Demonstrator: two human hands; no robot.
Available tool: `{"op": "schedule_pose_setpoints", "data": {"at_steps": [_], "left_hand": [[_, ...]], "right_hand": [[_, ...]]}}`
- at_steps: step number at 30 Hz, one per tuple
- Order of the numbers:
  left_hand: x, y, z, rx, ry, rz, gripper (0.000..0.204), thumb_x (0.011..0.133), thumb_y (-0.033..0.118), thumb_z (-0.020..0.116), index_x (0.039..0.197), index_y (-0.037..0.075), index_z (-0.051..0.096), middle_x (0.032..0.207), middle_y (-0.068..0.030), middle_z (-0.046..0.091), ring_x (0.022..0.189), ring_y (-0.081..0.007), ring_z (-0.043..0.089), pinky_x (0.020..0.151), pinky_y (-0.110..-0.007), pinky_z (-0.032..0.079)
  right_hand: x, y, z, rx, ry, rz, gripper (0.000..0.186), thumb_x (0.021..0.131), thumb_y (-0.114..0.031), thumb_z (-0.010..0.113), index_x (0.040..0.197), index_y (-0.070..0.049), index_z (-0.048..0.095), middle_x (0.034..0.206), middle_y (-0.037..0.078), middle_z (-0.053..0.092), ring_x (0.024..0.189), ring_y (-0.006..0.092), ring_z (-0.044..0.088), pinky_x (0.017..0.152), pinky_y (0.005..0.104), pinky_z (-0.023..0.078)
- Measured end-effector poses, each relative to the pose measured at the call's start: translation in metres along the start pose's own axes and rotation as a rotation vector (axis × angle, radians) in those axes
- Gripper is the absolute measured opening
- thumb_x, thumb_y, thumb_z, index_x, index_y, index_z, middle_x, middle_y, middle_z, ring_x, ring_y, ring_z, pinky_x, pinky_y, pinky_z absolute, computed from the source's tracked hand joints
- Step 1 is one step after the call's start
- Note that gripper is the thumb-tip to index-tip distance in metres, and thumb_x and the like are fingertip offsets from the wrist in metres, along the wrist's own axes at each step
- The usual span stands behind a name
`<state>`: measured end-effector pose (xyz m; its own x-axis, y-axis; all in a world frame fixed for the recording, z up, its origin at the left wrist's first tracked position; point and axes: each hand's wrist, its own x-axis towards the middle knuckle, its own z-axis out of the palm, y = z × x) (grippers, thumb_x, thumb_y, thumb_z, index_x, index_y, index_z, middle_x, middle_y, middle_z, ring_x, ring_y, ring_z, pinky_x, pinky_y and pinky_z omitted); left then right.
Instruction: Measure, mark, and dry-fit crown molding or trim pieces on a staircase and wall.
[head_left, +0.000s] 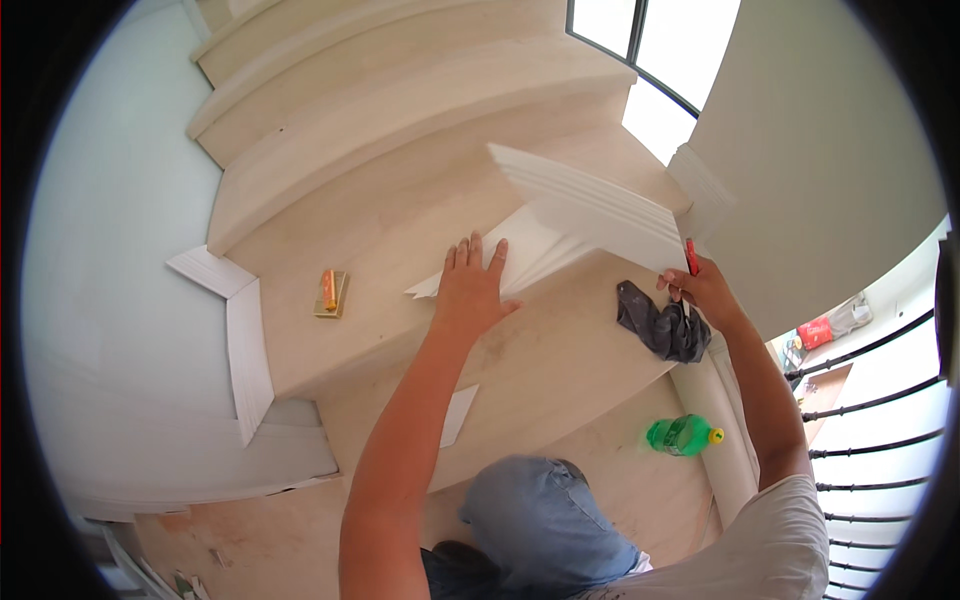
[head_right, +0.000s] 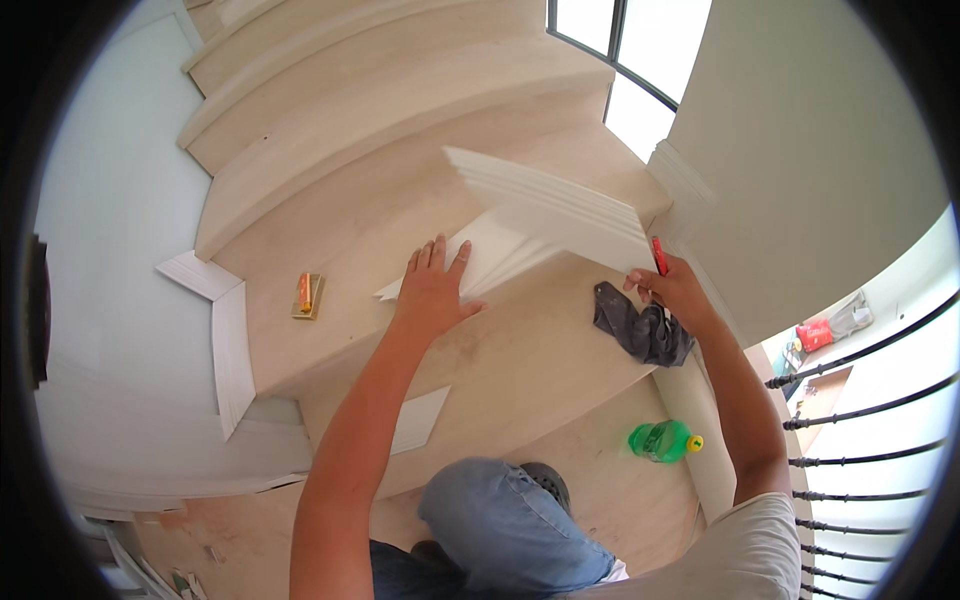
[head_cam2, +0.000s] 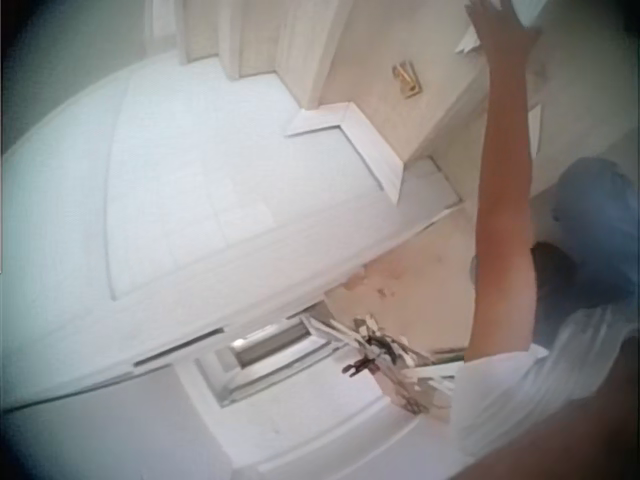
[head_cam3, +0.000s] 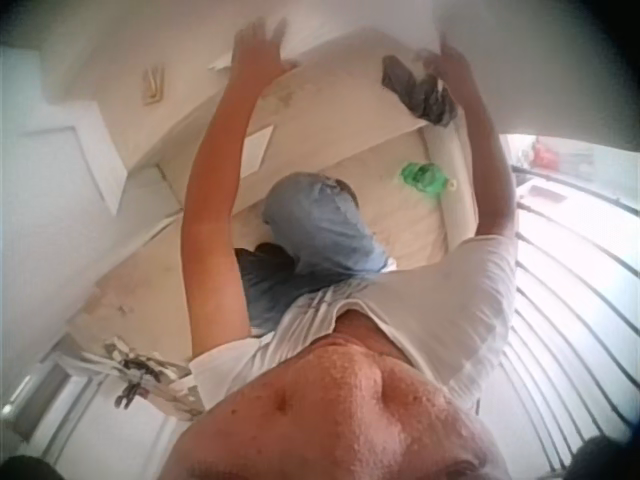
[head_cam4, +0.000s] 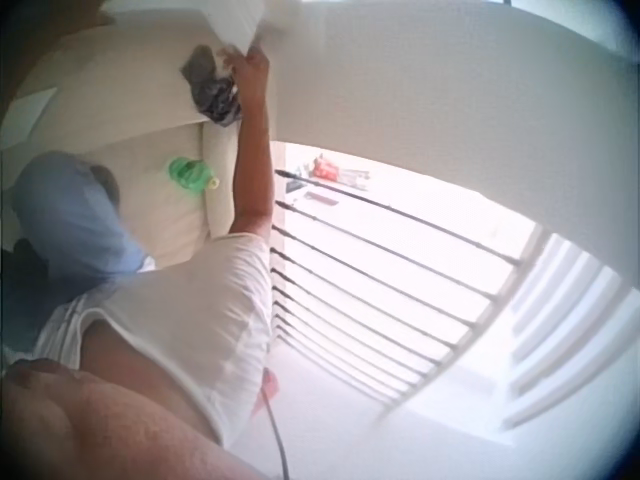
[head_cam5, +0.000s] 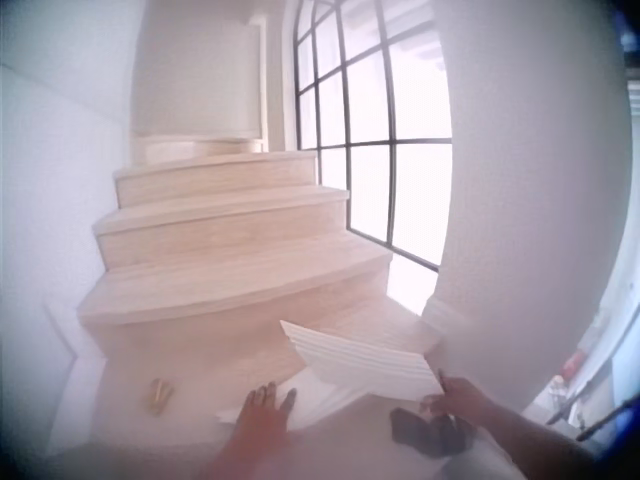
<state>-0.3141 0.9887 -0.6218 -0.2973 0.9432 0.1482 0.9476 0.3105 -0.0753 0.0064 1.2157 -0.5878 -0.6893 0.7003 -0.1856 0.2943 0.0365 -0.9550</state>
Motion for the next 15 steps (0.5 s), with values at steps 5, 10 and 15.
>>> {"op": "schedule_pose_setpoints", "data": {"at_steps": [5, 10, 15], "left_hand": [[-0.078, 0.001, -0.029, -0.285, 0.061, 0.216, 0.064, 0.085, 0.033, 0.079, 0.138, 0.002, 0.060, 0.140, -0.0199, 0.059, 0.131, -0.0364, 0.055, 0.110, -0.050, 0.044], [-0.199, 0.017, -0.113, -0.330, 0.344, 0.387, 0.048, 0.082, 0.020, 0.080, 0.125, 0.003, 0.065, 0.121, -0.0146, 0.068, 0.109, -0.0290, 0.066, 0.094, -0.047, 0.054], [-0.280, -0.012, -0.130, -0.272, 0.096, -0.027, 0.040, 0.087, 0.025, 0.078, 0.120, 0.005, 0.068, 0.116, -0.0148, 0.070, 0.101, -0.0304, 0.068, 0.086, -0.044, 0.056]], "right_hand": [[-0.013, -0.025, 0.023, -0.150, -0.152, -0.037, 0.013, 0.095, -0.015, 0.069, 0.096, -0.002, 0.070, 0.087, 0.005, 0.073, 0.069, 0.0086, 0.058, 0.064, 0.0249, 0.047], [-0.025, -0.016, 0.057, -0.233, -0.398, -0.070, 0.015, 0.089, -0.007, 0.071, 0.101, 0.001, 0.073, 0.087, 0.006, 0.074, 0.075, 0.0116, 0.063, 0.070, 0.0281, 0.051], [-0.019, -0.034, 0.170, -0.457, -0.885, -0.338, 0.025, 0.090, -0.013, 0.079, 0.111, -0.001, 0.073, 0.090, 0.012, 0.074, 0.084, 0.0241, 0.069, 0.078, 0.0366, 0.053]]}}
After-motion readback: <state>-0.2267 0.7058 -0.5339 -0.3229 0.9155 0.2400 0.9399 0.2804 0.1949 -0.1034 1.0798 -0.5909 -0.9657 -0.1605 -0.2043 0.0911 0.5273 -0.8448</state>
